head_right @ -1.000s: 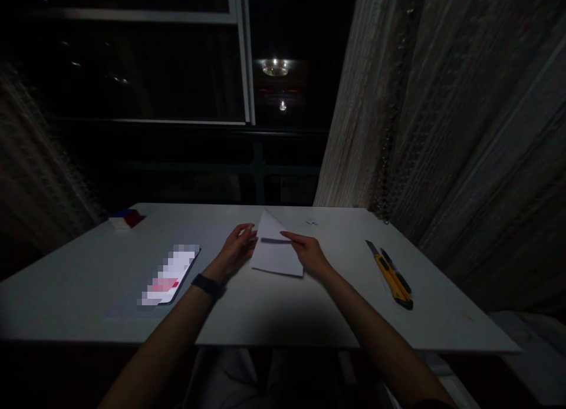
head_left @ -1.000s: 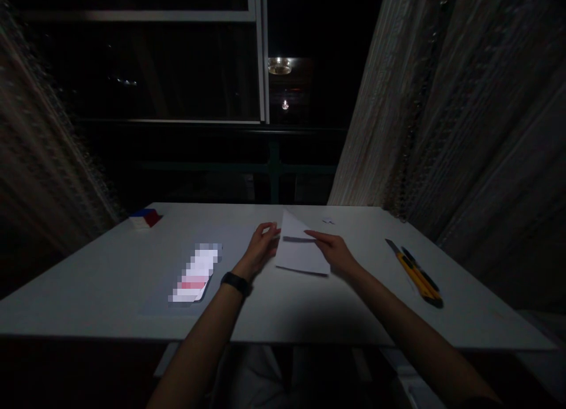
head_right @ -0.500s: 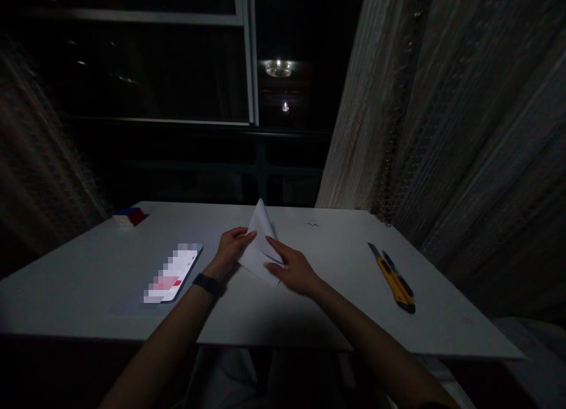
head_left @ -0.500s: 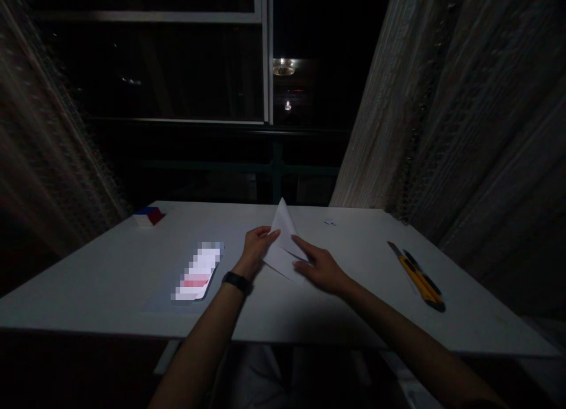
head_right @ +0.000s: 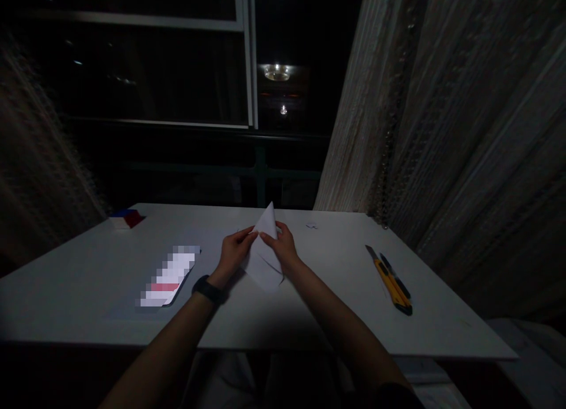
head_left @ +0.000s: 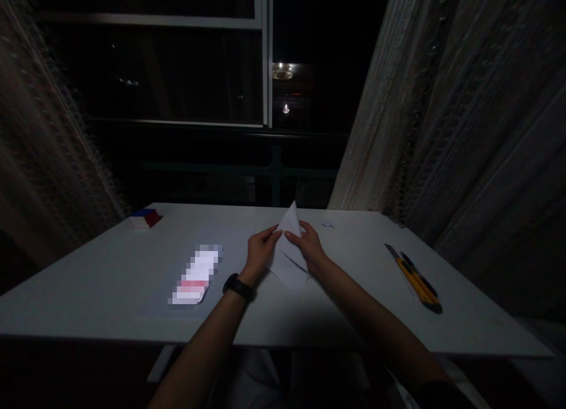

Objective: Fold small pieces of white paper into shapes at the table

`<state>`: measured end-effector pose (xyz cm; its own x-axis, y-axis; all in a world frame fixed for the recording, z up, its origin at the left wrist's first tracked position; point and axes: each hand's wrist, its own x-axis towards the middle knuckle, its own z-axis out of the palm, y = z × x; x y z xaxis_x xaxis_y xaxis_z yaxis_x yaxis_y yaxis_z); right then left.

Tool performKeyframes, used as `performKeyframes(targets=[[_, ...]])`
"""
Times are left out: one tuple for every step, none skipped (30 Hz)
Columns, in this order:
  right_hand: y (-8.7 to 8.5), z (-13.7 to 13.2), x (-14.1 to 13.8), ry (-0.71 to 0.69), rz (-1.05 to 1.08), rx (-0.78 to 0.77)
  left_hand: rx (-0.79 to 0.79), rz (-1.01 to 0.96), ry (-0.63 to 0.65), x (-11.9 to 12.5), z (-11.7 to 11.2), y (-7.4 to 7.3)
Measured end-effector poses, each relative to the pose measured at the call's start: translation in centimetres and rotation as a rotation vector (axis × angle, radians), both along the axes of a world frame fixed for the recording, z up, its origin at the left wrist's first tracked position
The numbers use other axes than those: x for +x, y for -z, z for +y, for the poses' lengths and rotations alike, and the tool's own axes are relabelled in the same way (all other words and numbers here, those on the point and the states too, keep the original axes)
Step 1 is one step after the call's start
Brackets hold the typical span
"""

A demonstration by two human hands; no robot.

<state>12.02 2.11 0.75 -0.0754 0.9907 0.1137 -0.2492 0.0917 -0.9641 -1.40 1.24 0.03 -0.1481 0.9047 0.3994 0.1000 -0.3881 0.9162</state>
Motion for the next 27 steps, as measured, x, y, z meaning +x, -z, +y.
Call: performKeyframes(targets=[[0.0,-0.1,0.0,0.014,-0.002,0.013,0.018,0.032,-0.017,0.0,-0.1,0.0],[0.1,-0.2,0.1,0.023,-0.006,0.027,0.034,0.063,-0.032,0.0,-0.2,-0.1],[0.2,-0.2,0.2,0.029,-0.013,0.042,0.049,0.093,-0.048,0.0,-0.3,-0.2],[0.3,-0.3,0.4,0.032,-0.022,0.057,0.063,0.123,-0.068,0.0,-0.4,-0.2],[0.4,-0.3,0.7,0.040,-0.034,0.072,0.076,0.156,-0.086,0.0,-0.5,-0.3],[0.5,-0.3,0.9,0.050,-0.050,0.087,0.091,0.192,-0.109,0.0,-0.6,-0.4],[0.6,-0.3,1.2,0.066,-0.067,0.102,0.107,0.229,-0.136,-0.1,-0.6,-0.5],[0.6,-0.2,1.4,0.085,-0.084,0.115,0.123,0.262,-0.168,-0.3,-0.6,-0.5],[0.7,0.0,1.6,0.107,-0.102,0.128,0.141,0.289,-0.209,-0.5,-0.5,-0.6],[0.8,0.1,1.8,0.130,-0.124,0.142,0.155,0.309,-0.252,-0.7,-0.4,-0.6],[0.9,0.3,1.9,0.153,-0.154,0.160,0.164,0.319,-0.299,-1.0,-0.3,-0.6],[0.9,0.5,2.0,0.178,-0.195,0.185,0.157,0.331,-0.343,-1.2,-0.1,-0.6],[1.0,0.6,2.1,0.204,-0.247,0.218,0.140,0.356,-0.378,-1.4,0.1,-0.6],[1.0,0.7,2.2,0.227,-0.308,0.255,0.124,0.394,-0.401,-1.5,0.2,-0.5],[1.1,0.8,2.3,0.246,-0.372,0.292,0.122,0.439,-0.408,-1.6,0.3,-0.4],[1.1,0.7,2.3,0.258,-0.430,0.326,0.137,0.478,-0.404,-1.4,0.3,-0.4],[1.0,0.7,2.3,0.263,-0.478,0.354,0.167,0.510,-0.385,-1.2,0.3,-0.3],[1.0,0.5,2.3,0.261,-0.513,0.372,0.208,0.533,-0.353,-0.9,0.2,-0.2],[0.9,0.4,2.2,0.261,-0.537,0.382,0.250,0.548,-0.312,-0.4,0.0,0.0],[0.9,0.2,2.2,0.261,-0.551,0.387,0.283,0.564,-0.269,0.0,-0.2,0.1],[0.8,0.0,2.1,0.265,-0.556,0.386,0.304,0.572,-0.238,0.5,-0.5,0.2],[0.7,-0.1,2.0,0.272,-0.556,0.384,0.310,0.579,-0.202,1.0,-0.7,0.3],[0.7,-0.3,1.9,0.279,-0.555,0.378,0.309,0.582,-0.176,1.4,-0.9,0.4],[0.8,-0.4,1.7,0.289,-0.552,0.369,0.304,0.582,-0.162,1.7,-1.1,0.5],[0.9,-0.5,1.6,0.300,-0.549,0.357,0.295,0.581,-0.155,1.9,-1.3,0.5],[1.0,-0.6,1.4,0.310,-0.546,0.341,0.283,0.572,-0.161,2.0,-1.3,0.5],[1.2,-0.7,1.2,0.321,-0.546,0.323,0.265,0.555,-0.172,2.1,-1.4,0.5]])
